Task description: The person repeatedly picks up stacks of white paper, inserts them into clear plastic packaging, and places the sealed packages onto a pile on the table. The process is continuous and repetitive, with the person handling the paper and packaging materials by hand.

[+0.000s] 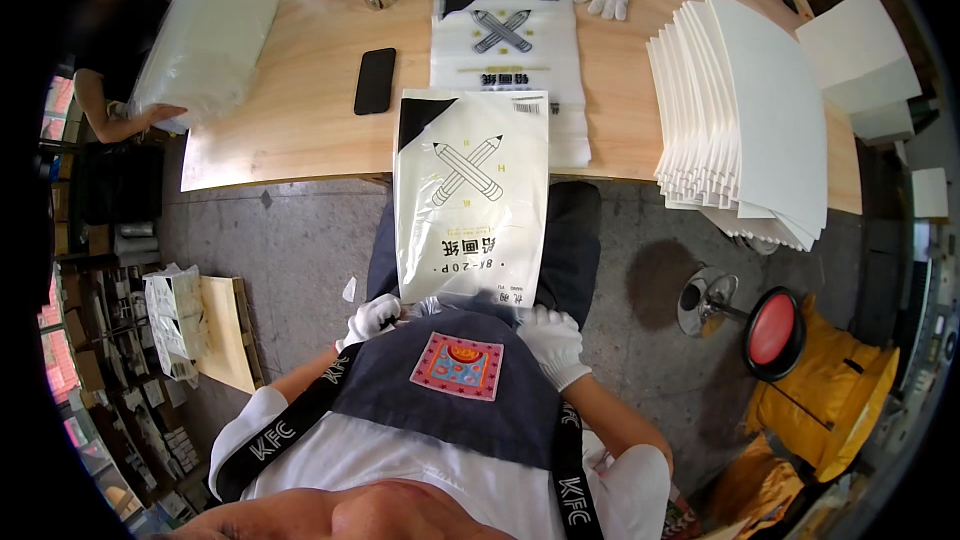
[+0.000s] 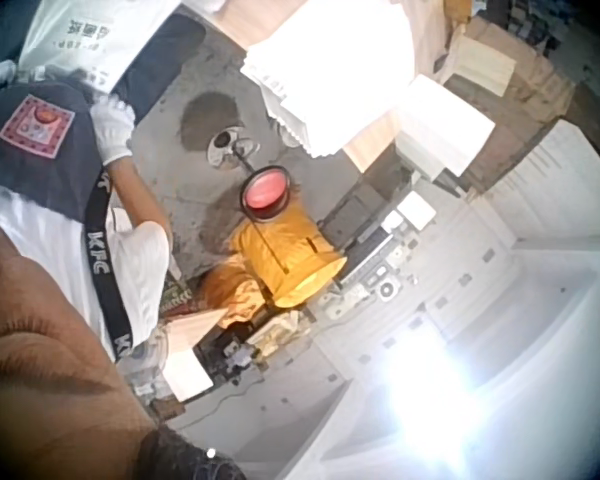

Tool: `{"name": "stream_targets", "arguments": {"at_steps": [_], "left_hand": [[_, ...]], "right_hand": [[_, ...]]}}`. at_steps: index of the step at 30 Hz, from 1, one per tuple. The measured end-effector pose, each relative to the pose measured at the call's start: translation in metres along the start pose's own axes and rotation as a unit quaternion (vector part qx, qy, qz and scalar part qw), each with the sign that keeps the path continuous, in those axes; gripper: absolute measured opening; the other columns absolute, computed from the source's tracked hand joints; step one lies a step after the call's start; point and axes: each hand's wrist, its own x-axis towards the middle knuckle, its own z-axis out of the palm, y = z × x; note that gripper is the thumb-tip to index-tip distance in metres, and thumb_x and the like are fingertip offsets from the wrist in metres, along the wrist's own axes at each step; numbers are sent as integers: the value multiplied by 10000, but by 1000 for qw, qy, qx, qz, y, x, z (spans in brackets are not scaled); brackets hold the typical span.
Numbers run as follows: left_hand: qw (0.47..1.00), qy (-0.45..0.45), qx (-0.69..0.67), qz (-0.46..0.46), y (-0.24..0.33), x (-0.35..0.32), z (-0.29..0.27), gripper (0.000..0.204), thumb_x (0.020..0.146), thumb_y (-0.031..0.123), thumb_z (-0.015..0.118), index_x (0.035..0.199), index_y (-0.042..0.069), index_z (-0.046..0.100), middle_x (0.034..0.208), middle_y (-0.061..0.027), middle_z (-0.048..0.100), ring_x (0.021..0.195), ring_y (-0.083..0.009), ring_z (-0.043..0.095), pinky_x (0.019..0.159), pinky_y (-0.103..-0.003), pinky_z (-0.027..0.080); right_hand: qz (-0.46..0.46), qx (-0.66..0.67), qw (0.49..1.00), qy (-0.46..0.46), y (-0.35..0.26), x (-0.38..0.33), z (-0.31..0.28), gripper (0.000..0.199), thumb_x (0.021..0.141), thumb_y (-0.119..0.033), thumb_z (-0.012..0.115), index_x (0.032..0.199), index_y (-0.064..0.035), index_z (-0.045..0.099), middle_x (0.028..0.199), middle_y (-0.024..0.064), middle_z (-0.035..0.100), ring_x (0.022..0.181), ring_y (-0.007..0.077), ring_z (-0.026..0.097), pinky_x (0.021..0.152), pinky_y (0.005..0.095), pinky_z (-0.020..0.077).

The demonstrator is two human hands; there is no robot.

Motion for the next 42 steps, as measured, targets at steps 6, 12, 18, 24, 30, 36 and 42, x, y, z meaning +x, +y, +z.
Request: {"name": "stream_targets", "arguments": {"at_steps": [6,12,18,24,30,36,42], "left_hand": [[976,216,-30,-3,25,106,-4,141,724,-45,616,772,29,506,765,-131,563,710,-294,580,650,-351,487],[974,101,191,-70,-13,57,-10,129,741,33,641,761,93,529,743,-120,591,684,-308,640,592,-373,496],[922,361,-30,-137,-72,116,-23,273,947,283,612,1049,37,552,877,-85,648,821,-164,613,748,-299,498],[904,201,-301,-228,-65,193,-32,325,962,229,599,1183,-6,560,958,-52,653,720,-97,597,639,-241,471],[903,367,-208,-84,7,111,-117,380,954,97,585,1318,10,518,1070,-58,622,882,-104,597,740,-243,490],[793,572,-137,-159,-70,28,-223,388,941,104,517,1307,-23,546,1068,-49,645,846,-81,573,724,-232,479],[823,499,-84,-258,-123,55,-226,388,906,129,557,1263,-19,586,1020,-55,659,812,-76,559,673,-222,452]], "right_hand": [[24,-13,999,46,11,81,-70,254,902,-266,515,795,-66,629,725,107,644,637,272,650,557,429,510],[8,16,1000,4,12,55,-20,181,845,-218,531,719,-111,604,610,113,596,515,271,624,457,480,474],[215,309,914,149,105,107,15,426,999,-421,454,1120,-68,657,875,94,694,761,221,675,649,396,524],[266,765,586,-30,79,175,51,394,974,-258,597,1300,-42,548,1096,127,660,837,186,676,700,329,574],[88,798,595,34,-13,225,39,301,991,-175,552,1233,-8,615,1049,45,676,863,115,632,785,256,513],[-7,798,599,-72,-150,327,54,395,962,-327,579,1109,28,672,987,76,683,897,119,598,799,283,467],[155,838,511,-114,-159,337,78,404,953,-309,589,1135,47,641,1108,129,670,1000,192,621,867,317,478]]}}
